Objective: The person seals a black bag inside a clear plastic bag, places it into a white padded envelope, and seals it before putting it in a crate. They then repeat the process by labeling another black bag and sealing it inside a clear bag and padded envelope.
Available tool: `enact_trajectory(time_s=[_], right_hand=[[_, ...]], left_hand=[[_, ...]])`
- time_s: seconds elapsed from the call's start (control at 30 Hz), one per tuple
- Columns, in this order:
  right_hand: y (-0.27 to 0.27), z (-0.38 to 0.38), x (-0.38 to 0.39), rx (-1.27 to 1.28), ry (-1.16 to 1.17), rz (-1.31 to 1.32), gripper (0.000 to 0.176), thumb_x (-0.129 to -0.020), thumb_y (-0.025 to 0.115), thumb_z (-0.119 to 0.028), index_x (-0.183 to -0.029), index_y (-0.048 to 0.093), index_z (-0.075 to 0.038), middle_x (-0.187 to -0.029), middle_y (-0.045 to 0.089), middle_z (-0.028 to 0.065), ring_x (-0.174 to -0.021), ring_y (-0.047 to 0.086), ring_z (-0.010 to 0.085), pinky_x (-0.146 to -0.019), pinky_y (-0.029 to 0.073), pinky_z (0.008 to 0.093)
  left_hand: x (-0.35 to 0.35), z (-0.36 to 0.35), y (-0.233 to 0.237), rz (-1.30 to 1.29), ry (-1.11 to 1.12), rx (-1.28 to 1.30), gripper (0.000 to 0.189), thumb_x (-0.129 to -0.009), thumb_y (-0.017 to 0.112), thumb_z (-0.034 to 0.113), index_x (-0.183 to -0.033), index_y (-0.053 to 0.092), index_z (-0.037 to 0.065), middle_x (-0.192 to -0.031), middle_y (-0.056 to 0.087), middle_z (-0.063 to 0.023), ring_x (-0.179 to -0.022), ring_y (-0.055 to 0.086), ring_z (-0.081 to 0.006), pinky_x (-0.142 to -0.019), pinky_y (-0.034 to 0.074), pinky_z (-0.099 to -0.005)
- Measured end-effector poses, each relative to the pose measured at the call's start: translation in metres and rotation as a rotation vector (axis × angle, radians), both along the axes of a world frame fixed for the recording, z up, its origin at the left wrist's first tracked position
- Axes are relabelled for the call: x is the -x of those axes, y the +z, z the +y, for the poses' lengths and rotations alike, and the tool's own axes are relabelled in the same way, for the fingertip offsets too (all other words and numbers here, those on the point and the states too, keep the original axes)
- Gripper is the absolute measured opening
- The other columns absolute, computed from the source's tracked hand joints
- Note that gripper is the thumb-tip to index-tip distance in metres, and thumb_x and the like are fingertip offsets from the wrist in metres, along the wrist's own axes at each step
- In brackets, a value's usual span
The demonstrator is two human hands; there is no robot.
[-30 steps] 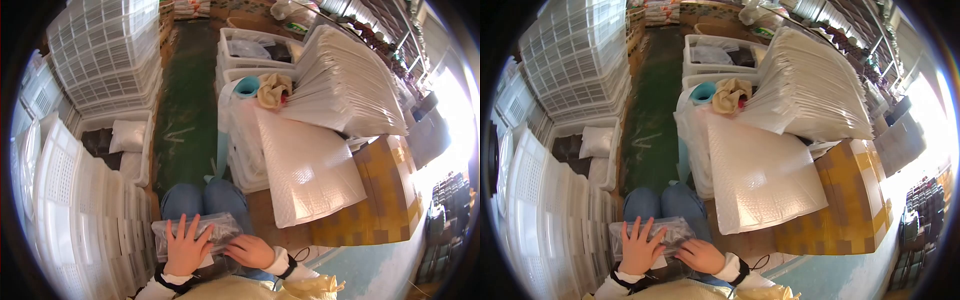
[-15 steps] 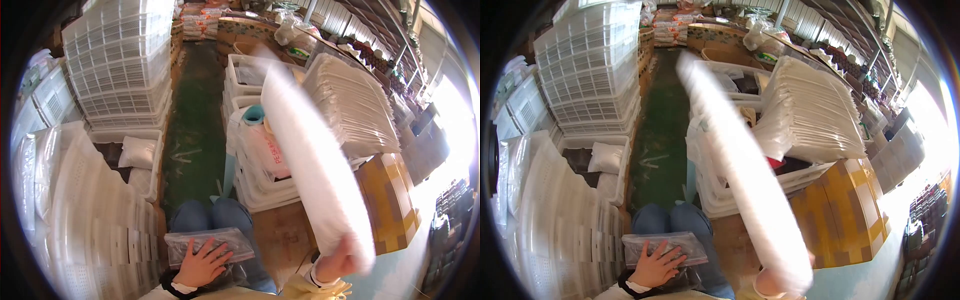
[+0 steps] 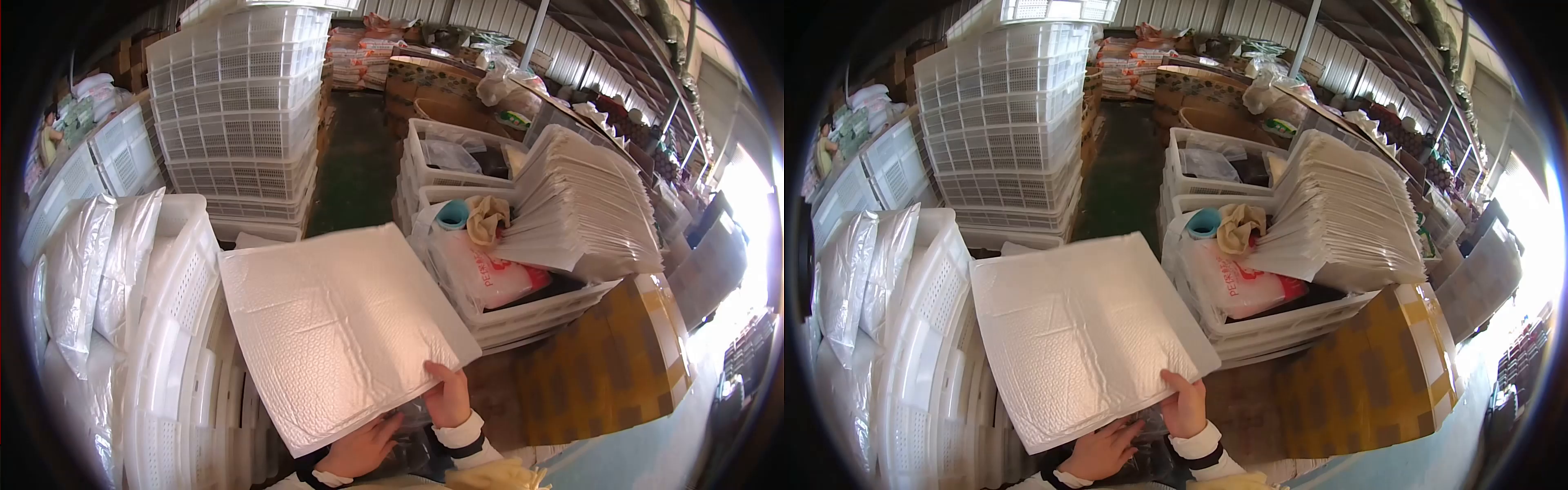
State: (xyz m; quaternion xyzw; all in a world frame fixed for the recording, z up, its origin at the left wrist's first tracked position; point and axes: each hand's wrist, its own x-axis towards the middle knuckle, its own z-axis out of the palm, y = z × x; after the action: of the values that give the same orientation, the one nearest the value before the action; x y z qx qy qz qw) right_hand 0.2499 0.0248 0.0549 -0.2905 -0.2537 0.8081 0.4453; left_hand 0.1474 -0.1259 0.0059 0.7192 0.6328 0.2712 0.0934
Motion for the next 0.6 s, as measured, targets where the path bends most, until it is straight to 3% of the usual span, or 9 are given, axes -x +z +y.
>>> enact_trajectory(time_s=[0.07,0.17,0.2,0.3,0.43,0.53,0.6], right_hand=[[-0.011,-0.01,-0.01,0.021,0.048,-0.079,0.043,-0.079,0.059,0.001,-0.12,0.047,-0.003,-0.109,0.057,0.0119,-0.101,0.057,0.0247,-0.082,0.049,0.0375],[-0.022,-0.038,-0.028,-0.013,0.156,-0.253,0.047,-0.075,0.063,0.003,-0.12,0.048,-0.002,-0.105,0.058,0.0112,-0.097,0.059,0.0236,-0.076,0.052,0.035],[-0.029,-0.044,-0.031,-0.065,0.179,-0.233,0.052,-0.073,0.066,0.004,-0.12,0.047,-0.003,-0.104,0.058,0.0091,-0.097,0.059,0.0214,-0.072,0.055,0.0338],[-0.021,-0.064,-0.045,0.063,0.129,-0.251,0.048,-0.077,0.065,-0.001,-0.121,0.047,-0.004,-0.104,0.058,0.0076,-0.095,0.06,0.0204,-0.072,0.055,0.0338],[-0.043,-0.008,-0.077,0.308,0.225,0.143,0.041,-0.085,0.058,-0.01,-0.124,0.046,-0.004,-0.113,0.057,0.0098,-0.101,0.057,0.0194,-0.084,0.049,0.0367],[-0.046,0.031,-0.084,0.238,0.51,0.209,0.04,-0.084,0.059,-0.009,-0.122,0.049,-0.001,-0.116,0.057,0.0108,-0.103,0.056,0.0191,-0.088,0.046,0.0354],[-0.034,0.026,-0.071,0.1,0.577,-0.069,0.04,-0.083,0.061,-0.009,-0.12,0.05,0.001,-0.113,0.058,0.0101,-0.1,0.057,0.0193,-0.087,0.045,0.0332]], left_hand=[[-0.001,-0.003,0.0,-0.135,0.079,0.025,0.05,-0.08,0.061,0.034,-0.118,0.052,0.003,-0.113,0.055,-0.0215,-0.106,0.05,-0.0393,-0.093,0.037,-0.0456],[-0.001,-0.012,-0.017,-0.395,0.17,0.227,0.056,-0.078,0.063,0.03,-0.122,0.047,0.0,-0.117,0.052,-0.0247,-0.114,0.045,-0.0413,-0.097,0.034,-0.0464],[-0.001,-0.015,-0.012,-0.57,0.194,0.227,0.048,-0.084,0.057,0.027,-0.12,0.047,-0.004,-0.118,0.051,-0.0255,-0.112,0.045,-0.0411,-0.097,0.033,-0.0444],[-0.01,-0.004,-0.012,-0.778,0.37,0.027,0.042,-0.089,0.052,0.027,-0.116,0.05,-0.004,-0.111,0.054,-0.0256,-0.105,0.049,-0.0418,-0.094,0.036,-0.0445],[-0.003,-0.009,-0.013,-0.742,0.31,0.11,0.039,-0.091,0.05,0.022,-0.12,0.047,-0.004,-0.118,0.051,-0.0231,-0.11,0.047,-0.0366,-0.096,0.034,-0.0399],[0.01,-0.012,-0.009,-0.988,0.253,0.195,0.041,-0.09,0.052,0.021,-0.121,0.046,-0.004,-0.119,0.05,-0.0211,-0.111,0.045,-0.0334,-0.097,0.032,-0.0376],[0.015,-0.013,0.004,-0.973,0.246,0.211,0.041,-0.089,0.054,0.021,-0.121,0.046,-0.004,-0.117,0.051,-0.0201,-0.108,0.047,-0.0328,-0.097,0.033,-0.0367]])
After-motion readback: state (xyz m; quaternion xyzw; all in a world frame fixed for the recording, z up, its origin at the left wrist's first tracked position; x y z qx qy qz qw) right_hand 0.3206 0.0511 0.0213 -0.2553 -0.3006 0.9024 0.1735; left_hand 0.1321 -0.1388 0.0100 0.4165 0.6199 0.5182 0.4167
